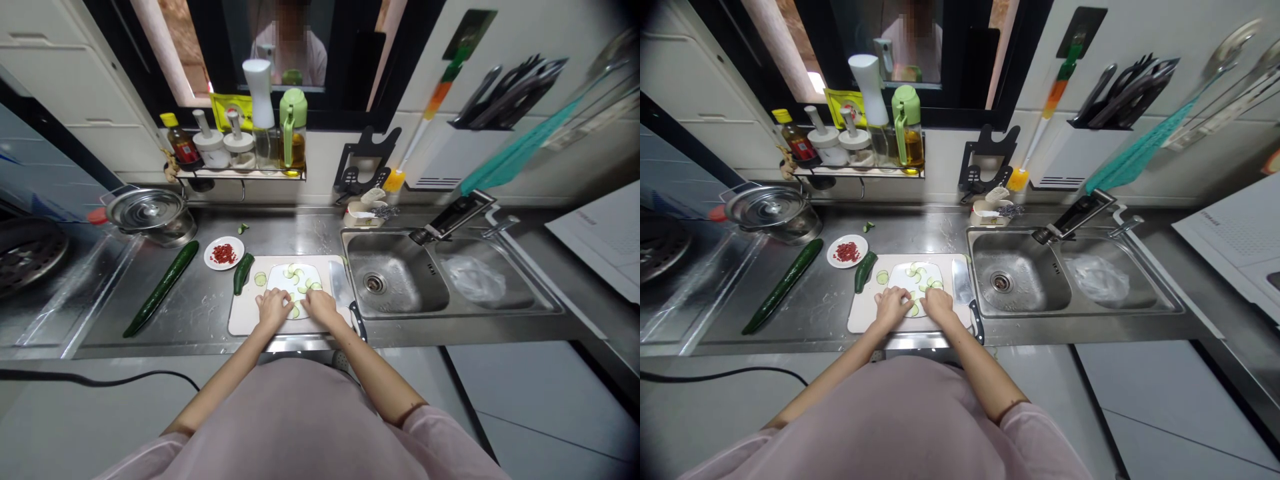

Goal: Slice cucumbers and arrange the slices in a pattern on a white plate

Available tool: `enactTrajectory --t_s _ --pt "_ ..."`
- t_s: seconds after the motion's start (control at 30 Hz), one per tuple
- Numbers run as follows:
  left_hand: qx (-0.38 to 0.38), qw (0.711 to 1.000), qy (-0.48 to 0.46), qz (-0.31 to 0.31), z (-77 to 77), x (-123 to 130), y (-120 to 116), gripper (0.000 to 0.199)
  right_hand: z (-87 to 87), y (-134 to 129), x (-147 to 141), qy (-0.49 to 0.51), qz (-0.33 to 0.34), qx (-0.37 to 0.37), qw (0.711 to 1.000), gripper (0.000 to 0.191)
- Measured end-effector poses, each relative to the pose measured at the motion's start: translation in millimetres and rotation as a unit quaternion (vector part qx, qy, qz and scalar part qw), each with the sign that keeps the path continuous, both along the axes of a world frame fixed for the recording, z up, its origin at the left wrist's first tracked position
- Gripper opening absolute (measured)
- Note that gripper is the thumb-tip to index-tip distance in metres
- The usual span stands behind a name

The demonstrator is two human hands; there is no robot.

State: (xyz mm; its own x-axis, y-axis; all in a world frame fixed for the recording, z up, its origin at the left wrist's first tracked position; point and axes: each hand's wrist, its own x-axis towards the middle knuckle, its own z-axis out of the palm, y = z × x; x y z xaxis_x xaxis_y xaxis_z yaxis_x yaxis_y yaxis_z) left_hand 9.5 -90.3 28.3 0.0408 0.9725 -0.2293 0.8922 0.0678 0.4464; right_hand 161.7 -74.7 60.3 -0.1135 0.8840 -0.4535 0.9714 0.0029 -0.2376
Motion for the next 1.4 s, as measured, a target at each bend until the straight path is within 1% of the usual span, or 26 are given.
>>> enactTrajectory --t_s 0.1,0.2,0.33,0.43,0.57,0.77,0.83,1.0,1.13,1.23,1.3,1.33,1.4 --pt "0.006 1.0 -0.015 0.012 -0.3 -0.8 -0.6 0.019 1.3 -1.6 3.1 0.025 -0.009 0.018 0.999 0.026" --pt "0.027 0.998 -0.027 0.043 -2.8 -7.8 2.7 0.021 0.8 -4.6 8.0 0.039 -0.013 0.035 0.999 0.024" --pt "0.043 0.993 -0.007 0.113 -7.5 -27.8 13.8 0.028 -0.6 -7.5 15.3 0.072 -0.021 0.06 0.995 0.022" --pt "0.051 0.988 0.011 0.142 -11.5 -43.3 22.5 0.034 -0.7 -8.1 19.2 0.093 -0.036 0.074 0.992 0.019" --pt "0.043 0.986 0.031 0.158 -17.7 -53.2 33.2 0.037 -2.0 -7.7 22.0 0.123 -0.048 0.091 0.987 0.019" --pt "-0.003 0.986 0.058 0.157 -19.8 -52.6 47.9 0.034 -7.7 -9.8 23.5 0.159 -0.055 0.117 0.979 0.019" --pt "-0.002 0.985 0.063 0.158 -19.2 -51.6 50.2 0.03 -8.7 -11.2 24.2 0.169 -0.056 0.123 0.976 0.019" --pt "0.034 0.983 0.056 0.173 -19.4 -50.2 50.7 0.023 -6.1 -14.2 26.8 0.187 -0.059 0.126 0.972 0.018" --pt "0.033 0.978 -0.007 0.207 -21.2 -51.7 48.3 0.016 -2.9 -15.8 27.9 0.192 -0.064 0.128 0.971 0.018" --pt "0.057 0.961 -0.099 0.252 -21.7 -52.4 47.6 0.017 -1.6 -15.6 27.9 0.204 -0.065 0.132 0.968 0.018" --pt "0.091 0.937 -0.202 0.27 -19.9 -50.2 48.6 0.021 0.4 -13.3 27.1 0.214 -0.062 0.138 0.965 0.018" --pt "0.107 0.919 -0.265 0.272 -17.9 -47.9 49.2 0.024 1.9 -11.1 26.2 0.221 -0.06 0.142 0.963 0.018" --pt "0.124 0.877 -0.389 0.255 -11.4 -40.8 49.9 0.031 5.9 -4.8 23.2 0.244 -0.061 0.156 0.955 0.017"
